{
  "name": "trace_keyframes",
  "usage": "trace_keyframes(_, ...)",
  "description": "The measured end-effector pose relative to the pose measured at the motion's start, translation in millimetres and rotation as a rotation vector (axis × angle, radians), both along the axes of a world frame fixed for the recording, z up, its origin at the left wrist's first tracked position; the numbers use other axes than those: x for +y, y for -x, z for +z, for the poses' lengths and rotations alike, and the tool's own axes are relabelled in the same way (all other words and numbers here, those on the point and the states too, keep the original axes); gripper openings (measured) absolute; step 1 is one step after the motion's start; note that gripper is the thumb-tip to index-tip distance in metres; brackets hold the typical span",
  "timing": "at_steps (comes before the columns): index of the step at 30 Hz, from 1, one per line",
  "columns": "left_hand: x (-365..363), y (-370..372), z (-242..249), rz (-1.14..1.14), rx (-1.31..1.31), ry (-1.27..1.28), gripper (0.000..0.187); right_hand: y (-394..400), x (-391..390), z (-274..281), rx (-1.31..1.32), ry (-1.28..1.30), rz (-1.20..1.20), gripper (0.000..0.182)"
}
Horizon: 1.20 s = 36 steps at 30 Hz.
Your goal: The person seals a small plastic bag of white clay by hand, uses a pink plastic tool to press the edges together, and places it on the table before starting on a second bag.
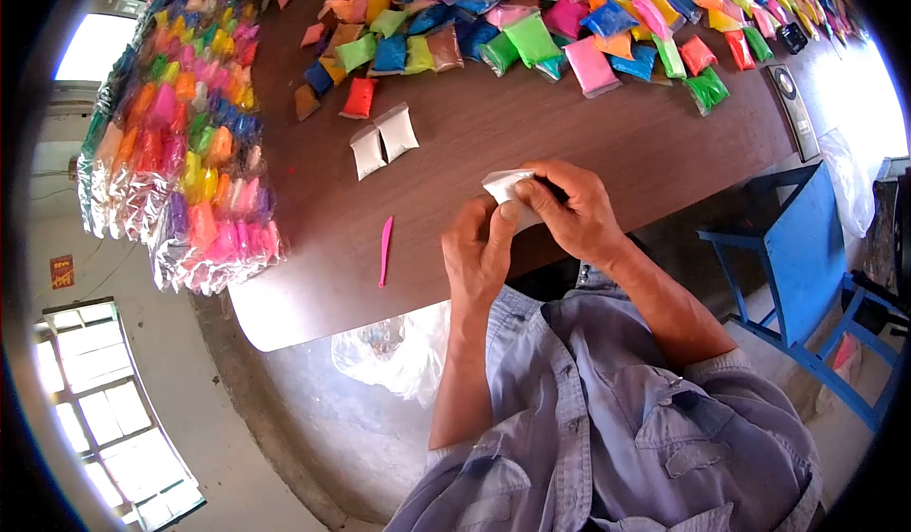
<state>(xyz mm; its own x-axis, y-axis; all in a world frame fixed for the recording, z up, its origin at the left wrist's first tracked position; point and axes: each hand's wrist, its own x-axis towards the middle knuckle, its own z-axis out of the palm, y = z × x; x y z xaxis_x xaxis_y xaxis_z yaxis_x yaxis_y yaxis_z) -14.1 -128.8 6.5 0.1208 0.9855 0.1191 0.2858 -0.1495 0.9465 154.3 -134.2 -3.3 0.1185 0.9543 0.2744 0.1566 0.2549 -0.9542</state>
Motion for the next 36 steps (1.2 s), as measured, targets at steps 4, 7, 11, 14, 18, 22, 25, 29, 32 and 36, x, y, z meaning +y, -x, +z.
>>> trace_keyframes(4, 2.4, 3.1, 1.0, -0.017, 0.088, 0.068, 0.033, 1.2, 1.4, -2.4, 0.042, 0.012, 0.016, 0.023)
trace_keyframes(7, 3.3, 4.9, -4.4, 0.014, -0.005, 0.019, 0.031, 0.9, 3.3, -1.6, 0.024, -0.054, 0.035, 0.026)
trace_keyframes(11, 1.8, 8.0, -3.1, 0.034, -0.044, 0.077, 0.031, -1.1, 2.2, -0.2, 0.033, 0.047, 0.114, 0.028)
trace_keyframes(14, 0.8, 7.4, 2.8, 0.014, 0.018, 0.088, 0.033, -1.5, 0.9, -3.3, 0.099, 0.070, 0.096, 0.028)
trace_keyframes(18, 0.4, 1.4, 8.8, -0.077, 0.051, -0.010, 0.037, 0.3, 0.8, -10.5, 0.138, 0.084, 0.003, 0.026)
trace_keyframes(22, -0.7, 3.7, -3.5, 0.000, 0.074, 0.049, 0.034, 0.8, 2.1, -6.8, 0.163, 0.048, 0.027, 0.027)
trace_keyframes(25, 1.2, 9.8, -7.8, -0.016, 0.006, 0.046, 0.030, 0.2, 1.8, -6.9, 0.079, 0.018, 0.078, 0.031)
trace_keyframes(29, 4.3, 17.0, -12.3, -0.030, 0.087, 0.054, 0.028, -0.3, 2.0, -4.0, 0.176, 0.091, 0.166, 0.036)
trace_keyframes(32, 5.0, 14.7, -6.4, -0.090, 0.089, 0.025, 0.028, -3.1, 1.0, -5.4, 0.270, 0.127, 0.186, 0.035)
trace_keyframes(36, 2.8, 10.6, 7.4, -0.086, 0.004, 0.082, 0.027, -2.0, 2.2, -8.3, 0.255, 0.094, 0.095, 0.033)
